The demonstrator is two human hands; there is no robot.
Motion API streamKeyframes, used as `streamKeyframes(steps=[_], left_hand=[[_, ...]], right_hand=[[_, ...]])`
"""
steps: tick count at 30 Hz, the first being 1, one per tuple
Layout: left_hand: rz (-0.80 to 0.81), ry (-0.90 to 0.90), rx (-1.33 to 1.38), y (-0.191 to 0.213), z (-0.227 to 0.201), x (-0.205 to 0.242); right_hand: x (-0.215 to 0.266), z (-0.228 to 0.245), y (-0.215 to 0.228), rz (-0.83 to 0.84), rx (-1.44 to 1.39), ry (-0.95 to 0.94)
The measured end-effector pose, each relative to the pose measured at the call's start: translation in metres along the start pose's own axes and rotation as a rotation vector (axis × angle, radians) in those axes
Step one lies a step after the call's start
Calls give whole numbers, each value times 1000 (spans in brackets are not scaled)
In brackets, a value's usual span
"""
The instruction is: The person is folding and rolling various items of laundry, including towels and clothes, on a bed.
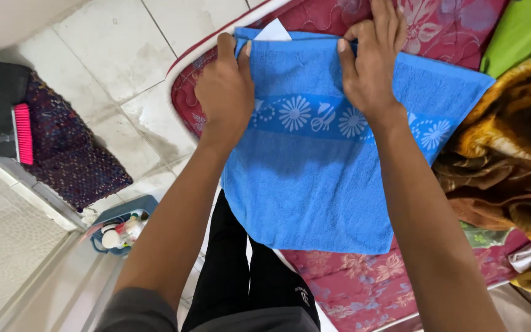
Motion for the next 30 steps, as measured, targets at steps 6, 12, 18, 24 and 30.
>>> streamKeyframes(steps=[6,12,18,24,30], left_hand=[[-32,-4,-72,1,4,-8],[-131,-30,-125,-14,13,-11],[-135,17,-109,-2,13,-8],[-195,-161,321,46,10,83],[-106,20,229,57,24,224]], right_hand=[[-1,-7,-10,-42,35,-35],[-14,6,-6,24,-54,-356],[0,-22,-21,-76,144,-150],[95,77,12,-136,48,-160],[264,86,-18,-131,-43,-416]])
Point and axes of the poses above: each hand's wrist, its own x-axis away from the middle knuckle, its own y-axis out of the back of the hand, z = x × y, the point moved 8 cm from there along -x, towards the middle knuckle, and after that the axes turned 13 degrees about -y, right-handed, at the moved point
